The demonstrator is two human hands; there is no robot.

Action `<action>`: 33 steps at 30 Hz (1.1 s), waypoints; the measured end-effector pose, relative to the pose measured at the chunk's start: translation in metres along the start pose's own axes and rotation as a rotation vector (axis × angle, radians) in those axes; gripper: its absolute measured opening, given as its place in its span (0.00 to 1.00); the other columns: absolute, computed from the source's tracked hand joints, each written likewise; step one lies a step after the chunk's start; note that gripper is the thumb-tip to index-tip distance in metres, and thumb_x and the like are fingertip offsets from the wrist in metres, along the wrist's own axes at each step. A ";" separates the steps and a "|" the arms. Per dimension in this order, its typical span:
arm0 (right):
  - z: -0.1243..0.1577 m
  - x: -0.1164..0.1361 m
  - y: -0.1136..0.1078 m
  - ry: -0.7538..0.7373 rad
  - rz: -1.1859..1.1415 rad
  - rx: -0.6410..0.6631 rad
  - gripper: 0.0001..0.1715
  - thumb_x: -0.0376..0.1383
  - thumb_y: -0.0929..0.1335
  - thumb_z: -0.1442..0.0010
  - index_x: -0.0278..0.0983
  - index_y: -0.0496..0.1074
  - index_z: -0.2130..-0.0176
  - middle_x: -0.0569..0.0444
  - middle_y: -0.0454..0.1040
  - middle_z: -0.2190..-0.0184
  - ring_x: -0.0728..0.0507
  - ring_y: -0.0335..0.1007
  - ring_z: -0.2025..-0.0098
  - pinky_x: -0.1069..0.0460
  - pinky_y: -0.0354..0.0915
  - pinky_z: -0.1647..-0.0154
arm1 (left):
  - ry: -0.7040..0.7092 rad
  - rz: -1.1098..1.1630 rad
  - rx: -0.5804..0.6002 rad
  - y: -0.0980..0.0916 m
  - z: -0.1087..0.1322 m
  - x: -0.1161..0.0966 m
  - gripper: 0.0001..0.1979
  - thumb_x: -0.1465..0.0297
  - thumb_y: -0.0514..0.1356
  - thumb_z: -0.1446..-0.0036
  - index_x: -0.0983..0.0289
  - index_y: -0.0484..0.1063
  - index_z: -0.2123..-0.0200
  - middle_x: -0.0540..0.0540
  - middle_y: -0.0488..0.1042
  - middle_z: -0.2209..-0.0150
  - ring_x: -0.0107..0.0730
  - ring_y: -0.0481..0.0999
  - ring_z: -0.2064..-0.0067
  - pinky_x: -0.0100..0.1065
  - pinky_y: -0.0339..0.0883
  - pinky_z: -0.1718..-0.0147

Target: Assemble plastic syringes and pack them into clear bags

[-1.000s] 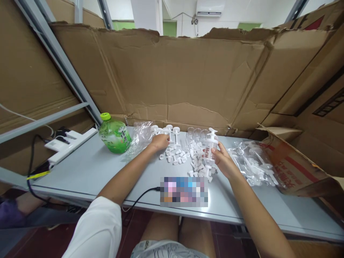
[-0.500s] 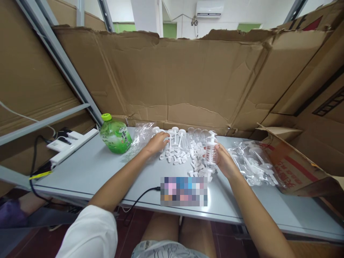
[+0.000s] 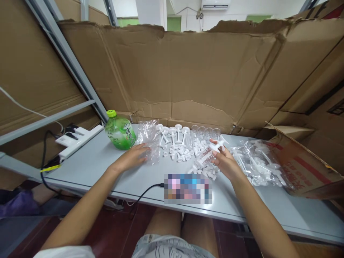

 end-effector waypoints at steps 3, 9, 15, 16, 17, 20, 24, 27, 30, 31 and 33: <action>0.000 -0.003 0.003 -0.024 0.046 0.026 0.23 0.39 0.73 0.53 0.44 0.68 0.56 0.56 0.68 0.62 0.46 0.67 0.62 0.52 0.66 0.65 | 0.029 0.009 -0.062 0.001 0.008 -0.008 0.23 0.61 0.56 0.45 0.55 0.65 0.45 0.57 0.54 0.37 0.44 0.57 0.38 0.43 0.53 0.42; 0.002 -0.002 0.003 -0.056 0.100 -0.008 0.24 0.40 0.73 0.54 0.45 0.68 0.56 0.54 0.69 0.56 0.46 0.67 0.64 0.54 0.65 0.72 | 0.035 0.013 -0.121 0.002 0.016 -0.018 0.19 0.64 0.53 0.43 0.59 0.68 0.49 0.57 0.64 0.42 0.40 0.62 0.41 0.41 0.56 0.43; 0.007 -0.002 0.019 -0.007 -0.017 0.128 0.21 0.39 0.72 0.52 0.46 0.68 0.56 0.53 0.68 0.55 0.43 0.67 0.58 0.47 0.70 0.65 | 0.015 0.056 -0.161 0.005 0.013 -0.020 0.16 0.69 0.52 0.45 0.62 0.71 0.54 0.57 0.72 0.51 0.39 0.70 0.49 0.38 0.62 0.47; 0.008 -0.003 0.022 -0.009 -0.025 0.150 0.21 0.39 0.72 0.51 0.46 0.68 0.55 0.53 0.68 0.57 0.42 0.67 0.58 0.46 0.71 0.65 | -0.001 0.042 -0.144 0.005 0.012 -0.021 0.15 0.69 0.53 0.46 0.61 0.71 0.55 0.57 0.73 0.52 0.39 0.71 0.50 0.38 0.63 0.49; 0.009 -0.003 0.025 -0.009 -0.027 0.172 0.22 0.40 0.71 0.50 0.47 0.67 0.54 0.53 0.68 0.58 0.42 0.67 0.58 0.44 0.71 0.65 | -0.021 0.019 -0.122 0.006 0.011 -0.021 0.14 0.69 0.53 0.46 0.61 0.72 0.57 0.56 0.74 0.53 0.40 0.72 0.51 0.38 0.64 0.51; 0.011 -0.004 0.033 -0.011 -0.003 0.227 0.21 0.40 0.70 0.48 0.47 0.67 0.54 0.54 0.67 0.60 0.42 0.66 0.59 0.43 0.72 0.64 | -0.081 -0.091 -0.075 0.006 0.010 -0.025 0.11 0.69 0.52 0.45 0.60 0.73 0.62 0.56 0.77 0.59 0.41 0.74 0.56 0.36 0.66 0.57; 0.016 0.001 0.045 -0.088 0.079 0.267 0.14 0.39 0.70 0.48 0.45 0.70 0.59 0.54 0.64 0.58 0.42 0.63 0.54 0.41 0.72 0.59 | -0.085 -0.260 -0.112 0.000 0.011 -0.035 0.13 0.70 0.47 0.41 0.61 0.72 0.68 0.56 0.77 0.65 0.41 0.76 0.62 0.36 0.65 0.64; 0.023 0.008 0.061 -0.199 0.191 0.322 0.15 0.38 0.69 0.46 0.46 0.69 0.57 0.53 0.61 0.52 0.41 0.62 0.51 0.42 0.72 0.57 | -0.075 -0.320 -0.212 -0.010 0.014 -0.044 0.14 0.70 0.46 0.40 0.63 0.71 0.67 0.57 0.77 0.65 0.40 0.76 0.63 0.36 0.64 0.64; 0.030 0.016 0.083 -0.357 0.375 0.427 0.17 0.37 0.68 0.45 0.46 0.69 0.54 0.51 0.62 0.50 0.39 0.62 0.48 0.40 0.69 0.52 | -0.067 -0.339 -0.343 -0.021 0.020 -0.058 0.14 0.70 0.46 0.39 0.62 0.71 0.65 0.56 0.77 0.64 0.38 0.75 0.61 0.36 0.63 0.62; 0.033 0.018 0.091 -0.428 0.458 0.456 0.18 0.37 0.68 0.45 0.46 0.68 0.53 0.50 0.64 0.51 0.39 0.61 0.47 0.39 0.65 0.49 | -0.063 -0.337 -0.383 -0.024 0.022 -0.063 0.14 0.70 0.46 0.39 0.62 0.71 0.65 0.56 0.77 0.64 0.38 0.75 0.61 0.36 0.63 0.61; 0.036 0.022 0.105 -0.563 0.608 0.503 0.20 0.35 0.69 0.45 0.46 0.68 0.52 0.49 0.66 0.51 0.39 0.61 0.46 0.38 0.60 0.45 | -0.068 -0.313 -0.462 -0.031 0.026 -0.074 0.14 0.70 0.46 0.39 0.62 0.71 0.64 0.55 0.77 0.63 0.37 0.74 0.60 0.36 0.62 0.60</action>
Point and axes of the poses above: each hand's wrist, its own z-axis away from the middle knuckle, its own y-axis out of the palm, x = y × z, the point moved 5 cm from there along -z, towards the middle knuckle
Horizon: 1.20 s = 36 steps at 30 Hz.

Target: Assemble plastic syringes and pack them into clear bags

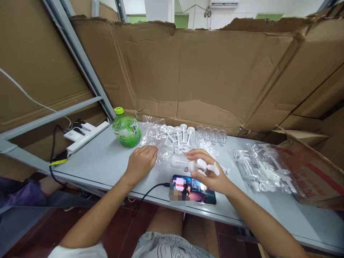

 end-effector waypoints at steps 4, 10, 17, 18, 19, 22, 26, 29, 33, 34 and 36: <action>-0.012 0.006 0.017 -0.120 0.151 0.107 0.23 0.35 0.68 0.44 0.46 0.65 0.48 0.49 0.65 0.49 0.41 0.61 0.44 0.41 0.60 0.44 | -0.074 0.071 -0.132 -0.018 -0.003 -0.010 0.13 0.69 0.47 0.39 0.62 0.71 0.64 0.54 0.77 0.62 0.37 0.74 0.60 0.36 0.62 0.61; -0.026 0.004 0.032 -0.341 0.425 0.246 0.23 0.34 0.65 0.41 0.42 0.64 0.45 0.46 0.62 0.43 0.41 0.53 0.38 0.42 0.59 0.43 | -0.093 0.115 -0.259 -0.040 -0.014 -0.023 0.12 0.69 0.48 0.39 0.61 0.71 0.64 0.52 0.77 0.63 0.36 0.74 0.61 0.36 0.61 0.61; -0.047 0.001 0.024 -0.355 0.625 0.074 0.15 0.36 0.65 0.41 0.42 0.70 0.52 0.47 0.62 0.42 0.36 0.43 0.35 0.34 0.48 0.40 | -0.083 0.192 -0.272 -0.049 -0.022 -0.035 0.12 0.69 0.49 0.39 0.61 0.71 0.65 0.53 0.77 0.63 0.37 0.74 0.59 0.36 0.61 0.60; -0.049 -0.001 0.023 -0.336 0.589 0.057 0.15 0.36 0.66 0.41 0.42 0.70 0.53 0.47 0.58 0.40 0.36 0.42 0.35 0.35 0.50 0.40 | -0.089 0.216 -0.274 -0.049 -0.023 -0.035 0.11 0.69 0.49 0.39 0.62 0.71 0.65 0.53 0.77 0.63 0.37 0.74 0.59 0.36 0.61 0.59; -0.050 -0.003 0.022 -0.317 0.543 0.050 0.15 0.37 0.65 0.41 0.41 0.70 0.53 0.46 0.56 0.39 0.37 0.44 0.35 0.37 0.52 0.40 | -0.096 0.245 -0.275 -0.049 -0.024 -0.035 0.11 0.69 0.49 0.39 0.62 0.71 0.65 0.53 0.77 0.63 0.37 0.74 0.59 0.36 0.61 0.59; -0.053 -0.010 0.023 -0.278 0.428 0.067 0.17 0.34 0.64 0.40 0.42 0.67 0.50 0.46 0.60 0.42 0.41 0.54 0.39 0.41 0.59 0.43 | -0.094 0.417 -0.279 -0.049 -0.027 -0.032 0.10 0.68 0.50 0.39 0.62 0.71 0.64 0.53 0.77 0.62 0.36 0.74 0.58 0.36 0.63 0.56; -0.054 -0.011 0.015 -0.267 0.402 -0.046 0.15 0.33 0.65 0.41 0.41 0.68 0.52 0.46 0.66 0.47 0.42 0.60 0.42 0.43 0.62 0.45 | -0.178 0.811 -0.461 -0.041 -0.019 -0.011 0.17 0.64 0.52 0.40 0.61 0.63 0.49 0.57 0.68 0.48 0.36 0.70 0.49 0.38 0.63 0.50; -0.054 -0.009 0.006 -0.248 0.396 -0.161 0.14 0.33 0.66 0.42 0.40 0.69 0.54 0.45 0.67 0.48 0.43 0.63 0.45 0.45 0.64 0.47 | -0.336 1.002 -0.480 -0.014 -0.009 0.011 0.22 0.62 0.48 0.38 0.61 0.53 0.42 0.61 0.63 0.44 0.37 0.68 0.46 0.41 0.64 0.49; -0.055 -0.002 -0.003 -0.245 0.392 -0.300 0.14 0.34 0.68 0.44 0.41 0.69 0.56 0.47 0.70 0.50 0.42 0.65 0.47 0.43 0.63 0.47 | -0.137 0.833 0.201 0.035 -0.002 -0.001 0.24 0.60 0.49 0.40 0.60 0.57 0.42 0.59 0.65 0.43 0.42 0.66 0.43 0.44 0.58 0.45; -0.055 0.000 -0.006 -0.242 0.394 -0.338 0.14 0.34 0.68 0.44 0.41 0.69 0.56 0.48 0.70 0.51 0.42 0.66 0.47 0.43 0.64 0.48 | -0.054 0.754 0.318 0.042 0.002 -0.006 0.23 0.60 0.50 0.40 0.58 0.60 0.42 0.58 0.64 0.42 0.43 0.63 0.42 0.45 0.55 0.43; -0.054 0.005 -0.012 -0.234 0.407 -0.403 0.14 0.35 0.68 0.45 0.42 0.69 0.56 0.49 0.70 0.51 0.41 0.66 0.48 0.43 0.65 0.50 | 0.045 0.632 0.429 0.048 0.007 -0.013 0.22 0.60 0.51 0.41 0.56 0.64 0.45 0.56 0.63 0.41 0.46 0.60 0.40 0.48 0.51 0.42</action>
Point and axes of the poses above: each hand's wrist, its own z-axis away from the middle knuckle, its own y-axis out of the palm, x = y × z, the point moved 5 cm from there along -z, towards the middle knuckle
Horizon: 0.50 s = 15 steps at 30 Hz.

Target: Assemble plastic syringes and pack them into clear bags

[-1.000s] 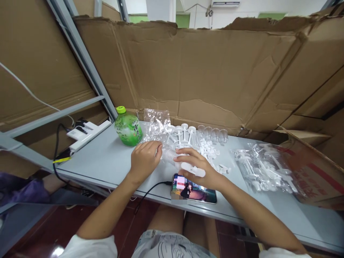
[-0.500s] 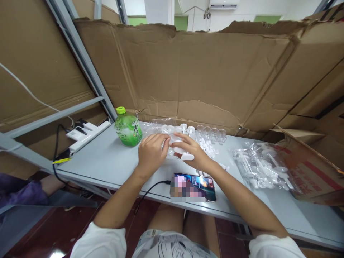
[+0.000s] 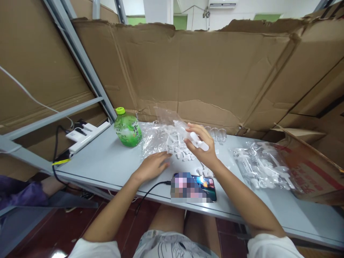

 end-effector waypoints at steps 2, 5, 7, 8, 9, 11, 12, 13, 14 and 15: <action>-0.001 0.001 -0.006 0.007 0.022 -0.020 0.14 0.35 0.68 0.45 0.43 0.69 0.56 0.49 0.70 0.51 0.41 0.66 0.48 0.43 0.65 0.51 | -0.009 -0.018 -0.014 0.000 0.001 -0.003 0.20 0.60 0.53 0.43 0.56 0.68 0.48 0.56 0.62 0.41 0.49 0.58 0.39 0.52 0.47 0.41; 0.001 0.003 -0.010 0.002 0.018 0.013 0.14 0.36 0.68 0.45 0.43 0.69 0.56 0.49 0.70 0.51 0.41 0.66 0.48 0.43 0.65 0.51 | -0.022 0.288 -0.182 -0.015 0.002 -0.014 0.23 0.57 0.57 0.46 0.55 0.66 0.47 0.57 0.61 0.40 0.48 0.56 0.38 0.52 0.43 0.40; 0.002 0.005 -0.009 -0.011 0.001 0.055 0.14 0.35 0.68 0.45 0.42 0.69 0.56 0.49 0.70 0.51 0.41 0.66 0.48 0.43 0.65 0.50 | -0.018 0.740 -0.288 -0.026 0.002 -0.024 0.30 0.53 0.58 0.48 0.55 0.59 0.43 0.58 0.60 0.40 0.48 0.58 0.40 0.51 0.47 0.41; 0.003 0.007 -0.007 -0.021 -0.011 0.077 0.14 0.35 0.68 0.45 0.42 0.69 0.56 0.49 0.70 0.52 0.41 0.66 0.48 0.43 0.64 0.49 | -0.005 1.018 -0.274 -0.029 0.000 -0.031 0.33 0.51 0.57 0.49 0.54 0.55 0.41 0.59 0.59 0.40 0.48 0.61 0.41 0.51 0.51 0.43; 0.003 0.009 -0.004 -0.030 -0.022 0.101 0.14 0.35 0.68 0.45 0.42 0.69 0.56 0.49 0.71 0.53 0.42 0.66 0.49 0.43 0.64 0.49 | 0.010 1.286 -0.244 -0.032 -0.002 -0.040 0.36 0.47 0.56 0.50 0.53 0.54 0.41 0.60 0.59 0.41 0.49 0.64 0.43 0.52 0.55 0.45; 0.004 0.013 0.000 -0.039 -0.044 0.147 0.14 0.35 0.68 0.45 0.42 0.70 0.56 0.49 0.70 0.54 0.42 0.66 0.49 0.43 0.64 0.48 | -0.001 1.661 -0.171 -0.036 -0.007 -0.055 0.37 0.46 0.57 0.53 0.55 0.56 0.43 0.61 0.64 0.46 0.49 0.70 0.49 0.53 0.60 0.49; 0.004 0.015 0.002 -0.033 -0.051 0.170 0.14 0.35 0.68 0.44 0.42 0.70 0.56 0.49 0.70 0.54 0.43 0.66 0.49 0.43 0.63 0.48 | -0.010 1.777 -0.157 -0.037 -0.009 -0.062 0.35 0.48 0.59 0.53 0.56 0.57 0.44 0.60 0.67 0.49 0.47 0.72 0.52 0.52 0.63 0.51; 0.003 0.016 0.004 -0.023 -0.054 0.195 0.14 0.35 0.67 0.43 0.42 0.70 0.55 0.49 0.69 0.53 0.43 0.65 0.48 0.43 0.63 0.48 | -0.024 1.852 -0.146 -0.038 -0.012 -0.066 0.32 0.52 0.60 0.51 0.56 0.58 0.46 0.58 0.68 0.52 0.44 0.74 0.56 0.49 0.65 0.53; 0.003 0.016 0.005 -0.006 -0.054 0.221 0.15 0.35 0.67 0.43 0.42 0.69 0.54 0.48 0.68 0.51 0.43 0.64 0.47 0.43 0.62 0.47 | -0.039 1.897 -0.149 -0.038 -0.014 -0.070 0.28 0.58 0.61 0.50 0.56 0.58 0.46 0.56 0.69 0.55 0.40 0.75 0.58 0.46 0.67 0.55; 0.003 0.015 0.007 0.012 -0.053 0.250 0.16 0.36 0.67 0.43 0.42 0.69 0.53 0.48 0.66 0.50 0.43 0.63 0.46 0.42 0.61 0.46 | -0.057 1.920 -0.158 -0.036 -0.017 -0.071 0.26 0.64 0.62 0.49 0.56 0.58 0.47 0.54 0.70 0.58 0.36 0.75 0.61 0.43 0.68 0.58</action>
Point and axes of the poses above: each hand's wrist, its own z-axis away from the middle knuckle, its own y-axis out of the palm, x = y × z, the point moved 5 cm from there along -z, towards the middle knuckle
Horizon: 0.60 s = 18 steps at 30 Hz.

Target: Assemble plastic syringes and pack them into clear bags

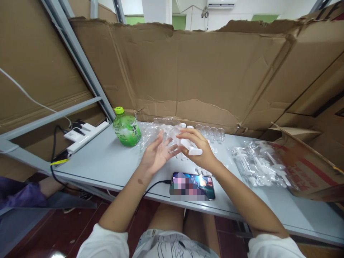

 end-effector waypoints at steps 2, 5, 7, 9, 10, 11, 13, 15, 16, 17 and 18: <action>-0.001 -0.004 0.002 0.055 0.006 0.064 0.19 0.38 0.69 0.45 0.43 0.69 0.52 0.47 0.63 0.46 0.41 0.59 0.43 0.40 0.59 0.44 | -0.008 0.014 -0.035 0.000 -0.005 0.005 0.26 0.74 0.60 0.49 0.55 0.58 0.48 0.51 0.70 0.61 0.31 0.75 0.65 0.36 0.69 0.63; 0.000 -0.013 0.003 0.165 0.039 0.178 0.28 0.42 0.71 0.48 0.43 0.67 0.48 0.45 0.58 0.42 0.38 0.51 0.38 0.37 0.52 0.41 | -0.040 -0.003 -0.064 -0.002 -0.011 0.012 0.30 0.81 0.58 0.51 0.54 0.56 0.47 0.50 0.71 0.63 0.30 0.75 0.66 0.33 0.69 0.67; 0.002 -0.019 0.003 0.244 0.058 0.285 0.38 0.43 0.73 0.52 0.40 0.62 0.43 0.43 0.54 0.39 0.36 0.44 0.35 0.37 0.48 0.38 | -0.068 -0.024 -0.097 -0.004 -0.012 0.015 0.32 0.84 0.57 0.52 0.55 0.55 0.46 0.51 0.72 0.63 0.32 0.76 0.65 0.35 0.70 0.65; 0.005 -0.023 0.002 0.304 0.046 0.421 0.49 0.45 0.74 0.56 0.39 0.56 0.39 0.42 0.48 0.36 0.35 0.37 0.33 0.37 0.44 0.37 | -0.091 -0.040 -0.142 -0.006 -0.010 0.016 0.35 0.86 0.56 0.54 0.55 0.54 0.45 0.51 0.72 0.64 0.32 0.76 0.64 0.39 0.70 0.60; 0.006 -0.024 0.000 0.322 0.029 0.488 0.54 0.46 0.74 0.57 0.40 0.52 0.37 0.43 0.44 0.35 0.34 0.34 0.33 0.36 0.42 0.37 | -0.100 -0.048 -0.157 -0.007 -0.009 0.016 0.36 0.86 0.55 0.55 0.55 0.54 0.44 0.51 0.72 0.64 0.32 0.76 0.64 0.41 0.70 0.58; 0.008 -0.025 -0.001 0.332 0.007 0.547 0.57 0.47 0.75 0.58 0.41 0.49 0.36 0.45 0.42 0.34 0.34 0.31 0.32 0.36 0.40 0.36 | -0.107 -0.057 -0.162 -0.007 -0.008 0.016 0.37 0.87 0.55 0.56 0.55 0.53 0.44 0.50 0.72 0.64 0.32 0.76 0.64 0.43 0.69 0.56; 0.010 -0.026 -0.005 0.332 -0.034 0.629 0.60 0.48 0.75 0.59 0.44 0.46 0.36 0.48 0.38 0.33 0.34 0.29 0.32 0.36 0.38 0.36 | -0.113 -0.075 -0.145 -0.007 -0.006 0.015 0.40 0.87 0.56 0.57 0.55 0.52 0.42 0.51 0.73 0.63 0.32 0.76 0.63 0.46 0.67 0.53; 0.010 -0.027 -0.008 0.336 -0.056 0.638 0.59 0.49 0.74 0.58 0.43 0.46 0.36 0.48 0.37 0.33 0.35 0.29 0.32 0.37 0.38 0.35 | -0.120 -0.087 -0.125 -0.008 -0.005 0.016 0.43 0.87 0.56 0.57 0.53 0.49 0.40 0.51 0.73 0.61 0.33 0.76 0.62 0.49 0.66 0.51; 0.009 -0.028 -0.008 0.344 -0.061 0.611 0.56 0.48 0.73 0.56 0.43 0.47 0.36 0.48 0.39 0.33 0.36 0.31 0.32 0.38 0.39 0.35 | -0.121 -0.089 -0.120 -0.008 -0.005 0.017 0.45 0.87 0.57 0.58 0.52 0.46 0.39 0.51 0.72 0.59 0.34 0.76 0.61 0.50 0.65 0.50; 0.008 -0.029 -0.009 0.355 -0.062 0.567 0.51 0.48 0.72 0.53 0.42 0.50 0.36 0.48 0.42 0.33 0.37 0.34 0.32 0.38 0.41 0.36 | -0.122 -0.092 -0.120 -0.009 -0.005 0.018 0.47 0.87 0.57 0.58 0.51 0.44 0.38 0.52 0.71 0.56 0.34 0.76 0.60 0.51 0.65 0.50; 0.006 -0.030 -0.009 0.365 -0.056 0.517 0.46 0.47 0.71 0.50 0.42 0.53 0.37 0.47 0.45 0.34 0.37 0.37 0.33 0.39 0.44 0.36 | -0.122 -0.098 -0.123 -0.010 -0.005 0.020 0.50 0.87 0.57 0.58 0.49 0.41 0.37 0.54 0.69 0.51 0.34 0.76 0.59 0.51 0.64 0.49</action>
Point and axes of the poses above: each hand's wrist, its own z-axis away from the middle knuckle, its own y-axis out of the palm, x = y × z, the point moved 5 cm from there along -z, towards the middle knuckle
